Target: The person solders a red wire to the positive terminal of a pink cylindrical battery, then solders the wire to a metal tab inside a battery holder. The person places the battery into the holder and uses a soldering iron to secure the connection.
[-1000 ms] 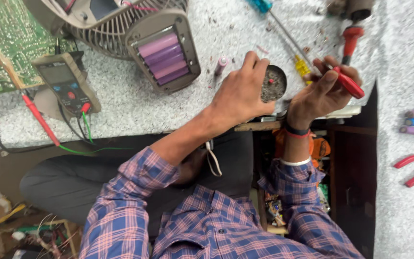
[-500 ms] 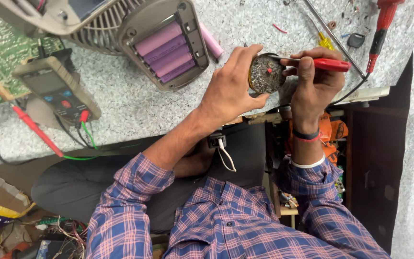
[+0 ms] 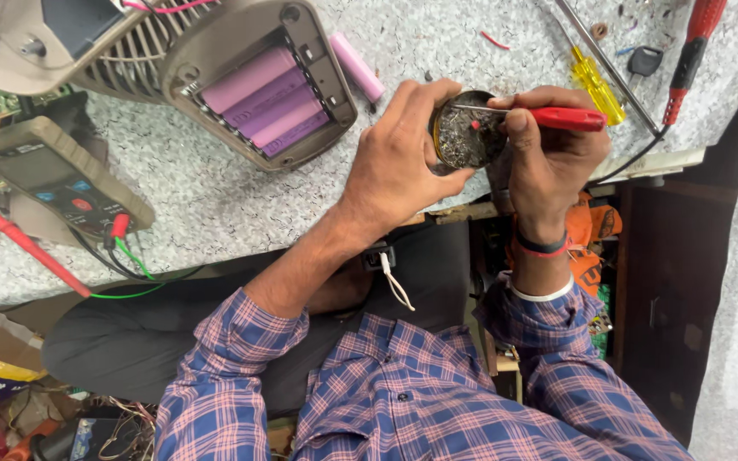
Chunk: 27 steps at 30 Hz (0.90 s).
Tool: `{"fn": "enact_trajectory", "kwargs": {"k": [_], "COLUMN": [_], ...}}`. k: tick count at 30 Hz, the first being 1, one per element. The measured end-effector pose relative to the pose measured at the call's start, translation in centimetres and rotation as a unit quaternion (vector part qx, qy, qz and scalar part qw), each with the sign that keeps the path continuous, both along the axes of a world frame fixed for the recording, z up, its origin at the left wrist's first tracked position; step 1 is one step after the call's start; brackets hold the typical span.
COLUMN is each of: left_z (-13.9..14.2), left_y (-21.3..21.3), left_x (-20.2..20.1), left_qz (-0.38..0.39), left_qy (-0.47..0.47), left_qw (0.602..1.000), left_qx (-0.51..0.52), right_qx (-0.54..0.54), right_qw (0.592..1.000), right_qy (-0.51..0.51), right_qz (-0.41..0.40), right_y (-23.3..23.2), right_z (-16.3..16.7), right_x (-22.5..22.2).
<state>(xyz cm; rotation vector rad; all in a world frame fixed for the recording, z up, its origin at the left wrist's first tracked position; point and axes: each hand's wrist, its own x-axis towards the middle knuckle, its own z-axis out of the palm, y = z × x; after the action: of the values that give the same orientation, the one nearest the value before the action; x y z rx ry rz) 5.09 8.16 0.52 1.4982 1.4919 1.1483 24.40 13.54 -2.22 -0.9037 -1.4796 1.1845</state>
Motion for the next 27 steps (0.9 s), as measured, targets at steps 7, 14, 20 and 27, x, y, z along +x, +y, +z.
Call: {"fn": "enact_trajectory", "kwargs": {"k": [7,14,20,27], "left_z": [0.4,0.5,0.3,0.1], "left_y": [0.3,0.3,0.2,0.2], "left_x": [0.2,0.3,0.2,0.2], "left_qz": [0.002,-0.001,0.000,-0.005], "left_qy": [0.009,0.003,0.009,0.018], "left_qw": [1.000,1.000,1.000,1.000], "left_qx": [0.002,-0.005,-0.001,0.002], "right_qx": [-0.001,0.003,-0.001,-0.017], "right_qw": [1.000,1.000,1.000,0.999], "right_qy": [-0.020,-0.024,-0.031,-0.034], "right_qz": [0.019,0.003,0.005,0.005], "right_y": [0.1,0.1,0.2,0.5], "right_z": [0.4,0.6,1.0,1.1], "right_x": [0.2,-0.2,-0.6,-0.9]}}
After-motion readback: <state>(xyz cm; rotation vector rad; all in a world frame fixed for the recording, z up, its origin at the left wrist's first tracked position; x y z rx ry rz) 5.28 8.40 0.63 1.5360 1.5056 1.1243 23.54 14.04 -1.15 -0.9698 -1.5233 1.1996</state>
